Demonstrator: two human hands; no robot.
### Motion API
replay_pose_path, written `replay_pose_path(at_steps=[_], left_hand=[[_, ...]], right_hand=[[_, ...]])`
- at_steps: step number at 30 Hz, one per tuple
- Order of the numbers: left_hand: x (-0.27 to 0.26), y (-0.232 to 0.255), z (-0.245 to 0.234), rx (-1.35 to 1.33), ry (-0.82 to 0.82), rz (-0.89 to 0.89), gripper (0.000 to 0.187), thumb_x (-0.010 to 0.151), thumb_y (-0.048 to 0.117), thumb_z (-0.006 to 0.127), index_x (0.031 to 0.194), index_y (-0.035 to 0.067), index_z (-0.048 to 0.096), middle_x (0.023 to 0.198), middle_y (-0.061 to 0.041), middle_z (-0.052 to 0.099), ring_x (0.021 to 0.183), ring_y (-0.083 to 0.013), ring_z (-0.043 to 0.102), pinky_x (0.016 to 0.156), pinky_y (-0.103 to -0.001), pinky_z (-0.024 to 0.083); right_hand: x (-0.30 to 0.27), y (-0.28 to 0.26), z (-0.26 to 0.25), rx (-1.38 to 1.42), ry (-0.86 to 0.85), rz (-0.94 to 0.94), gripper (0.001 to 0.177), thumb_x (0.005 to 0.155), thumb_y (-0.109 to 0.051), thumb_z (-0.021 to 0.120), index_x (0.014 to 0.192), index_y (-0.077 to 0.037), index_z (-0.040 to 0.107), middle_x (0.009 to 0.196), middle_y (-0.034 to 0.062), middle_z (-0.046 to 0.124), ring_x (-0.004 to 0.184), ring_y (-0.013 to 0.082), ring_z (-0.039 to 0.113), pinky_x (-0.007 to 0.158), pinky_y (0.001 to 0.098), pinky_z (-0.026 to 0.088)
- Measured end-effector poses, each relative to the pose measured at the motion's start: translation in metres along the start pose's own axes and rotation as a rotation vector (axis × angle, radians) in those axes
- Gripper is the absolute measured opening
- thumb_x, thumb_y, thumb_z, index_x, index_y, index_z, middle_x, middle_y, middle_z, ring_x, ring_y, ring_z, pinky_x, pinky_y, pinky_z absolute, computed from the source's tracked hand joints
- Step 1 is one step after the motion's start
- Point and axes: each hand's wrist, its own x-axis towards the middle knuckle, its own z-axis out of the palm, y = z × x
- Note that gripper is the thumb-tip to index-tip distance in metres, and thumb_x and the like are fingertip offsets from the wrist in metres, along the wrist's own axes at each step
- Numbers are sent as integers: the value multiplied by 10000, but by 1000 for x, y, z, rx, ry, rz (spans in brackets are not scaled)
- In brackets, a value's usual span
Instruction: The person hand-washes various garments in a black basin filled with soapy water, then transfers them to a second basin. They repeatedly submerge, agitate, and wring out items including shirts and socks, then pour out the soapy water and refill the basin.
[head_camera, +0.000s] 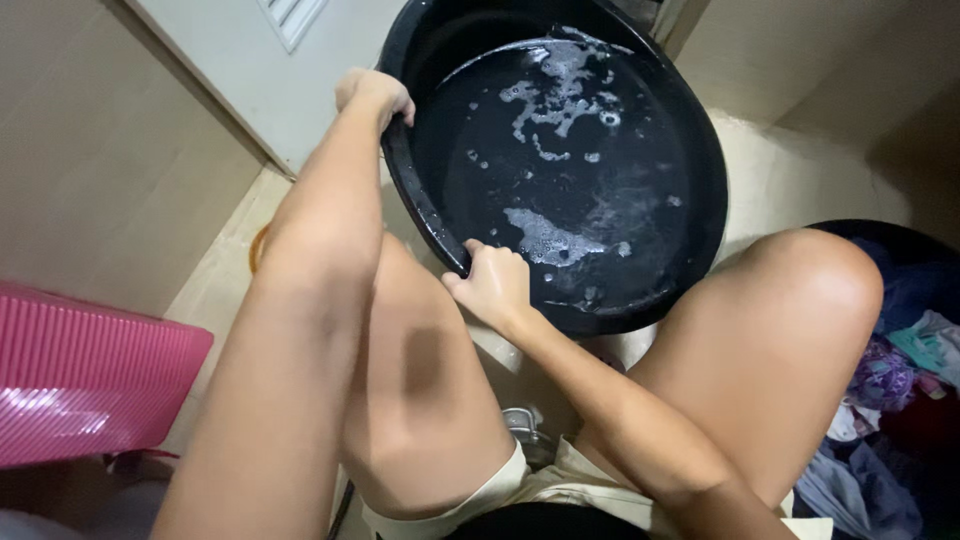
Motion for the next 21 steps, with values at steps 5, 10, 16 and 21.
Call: replay_pose_path(at_steps=[5,10,16,21], left_hand=[[-3,3,0,-3,-15,33,406,611,274,958,917,73,784,1004,-54,786,893,-138,740,821,-336,621],[-7,8,-3,-20,20,91,436,606,299,969,923,63,785,980,-70,772,882,-166,737,817,-346,603],[-24,14,-9,-66,62,129,433,586,283,978,894,49,784,972,-105,764,880,-192,734,801,-361,604],[-45,15,-21,-130,45,151,392,589,241,968,859,29,778,918,-99,769,816,-183,749,727,-362,630]], right_hand=[[-4,-2,-9,25,32,9,398,665,-323,705,973,-86,786,695,208,703,676,393,704,699,476,576],[-7,-3,-14,92,66,55,368,665,-319,704,962,-121,794,674,185,701,660,371,708,691,457,579],[-6,2,-19,72,81,51,352,672,-322,715,958,-135,800,657,168,700,643,351,708,684,441,577],[-7,3,-22,81,84,65,348,665,-312,711,948,-130,799,644,159,697,628,333,711,659,422,577]])
